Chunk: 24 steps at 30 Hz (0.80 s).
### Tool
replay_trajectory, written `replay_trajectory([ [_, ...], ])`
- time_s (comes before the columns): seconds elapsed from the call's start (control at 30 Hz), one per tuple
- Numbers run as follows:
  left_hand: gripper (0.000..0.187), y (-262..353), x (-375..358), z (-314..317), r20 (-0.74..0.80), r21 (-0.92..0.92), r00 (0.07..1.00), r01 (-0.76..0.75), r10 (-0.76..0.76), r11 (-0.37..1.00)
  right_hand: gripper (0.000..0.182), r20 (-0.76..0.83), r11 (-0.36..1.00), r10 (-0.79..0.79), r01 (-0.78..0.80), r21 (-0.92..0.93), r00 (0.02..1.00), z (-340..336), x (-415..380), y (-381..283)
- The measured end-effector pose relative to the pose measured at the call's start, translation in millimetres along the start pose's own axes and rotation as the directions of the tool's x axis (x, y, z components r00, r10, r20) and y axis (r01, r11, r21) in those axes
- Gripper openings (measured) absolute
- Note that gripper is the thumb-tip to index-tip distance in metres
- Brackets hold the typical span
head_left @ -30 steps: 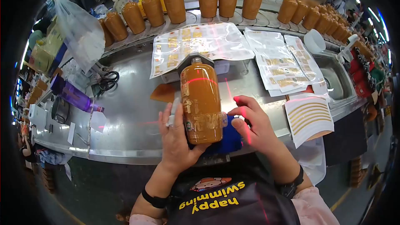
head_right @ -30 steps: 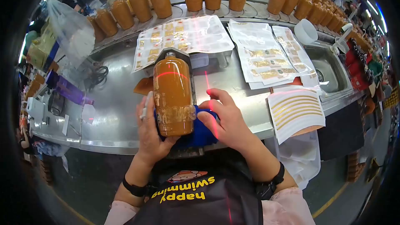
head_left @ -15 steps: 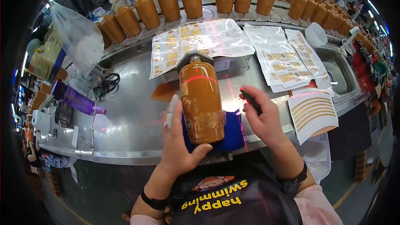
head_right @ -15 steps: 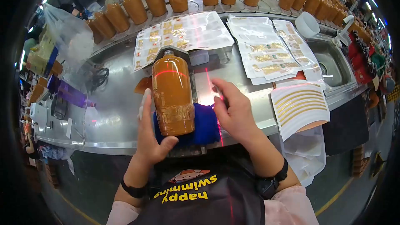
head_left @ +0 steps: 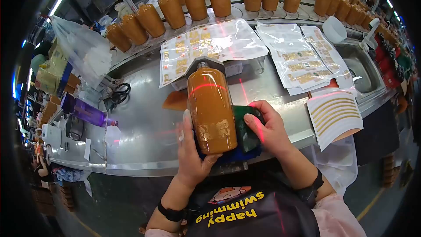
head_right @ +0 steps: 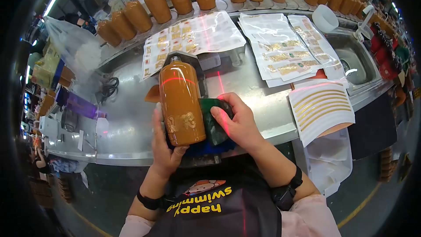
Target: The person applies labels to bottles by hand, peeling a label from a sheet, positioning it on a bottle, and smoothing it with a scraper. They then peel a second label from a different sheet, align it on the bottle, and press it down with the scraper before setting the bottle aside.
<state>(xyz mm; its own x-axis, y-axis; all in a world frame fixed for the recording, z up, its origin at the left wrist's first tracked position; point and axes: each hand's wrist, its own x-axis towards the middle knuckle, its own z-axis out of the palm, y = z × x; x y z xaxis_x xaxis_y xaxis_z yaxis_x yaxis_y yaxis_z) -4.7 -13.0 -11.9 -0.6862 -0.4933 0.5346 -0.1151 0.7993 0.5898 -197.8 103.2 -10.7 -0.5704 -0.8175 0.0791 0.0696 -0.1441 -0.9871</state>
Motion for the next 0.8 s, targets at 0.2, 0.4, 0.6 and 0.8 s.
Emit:
replay_trajectory([
  [0.2, 0.069, 25, 13, -9, 0.15, 0.499, 0.933, -0.358, 0.327, 0.79, 0.023, 0.001, 1.0, -0.011, 0.011, 0.014, 1.0, -3, 1, 2],
  [0.4, 0.059, 43, 30, -5, 0.338, 0.505, 0.86, -0.509, 0.383, 0.697, 0.026, 0.011, 0.998, 0.017, -0.017, -0.057, 1.0, -12, 6, -4],
  [0.6, 0.075, 27, 20, -12, 0.091, 0.31, 0.979, -0.2, 0.18, 0.929, 0.027, 0.148, 0.988, 0.122, -0.134, 0.072, 0.981, -24, 4, -14],
  [0.8, 0.083, 17, 15, -6, 0.022, 0.288, 0.983, -0.18, 0.181, 0.941, 0.025, 0.275, 0.982, 0.136, -0.167, 0.093, 0.952, -18, 4, -27],
])
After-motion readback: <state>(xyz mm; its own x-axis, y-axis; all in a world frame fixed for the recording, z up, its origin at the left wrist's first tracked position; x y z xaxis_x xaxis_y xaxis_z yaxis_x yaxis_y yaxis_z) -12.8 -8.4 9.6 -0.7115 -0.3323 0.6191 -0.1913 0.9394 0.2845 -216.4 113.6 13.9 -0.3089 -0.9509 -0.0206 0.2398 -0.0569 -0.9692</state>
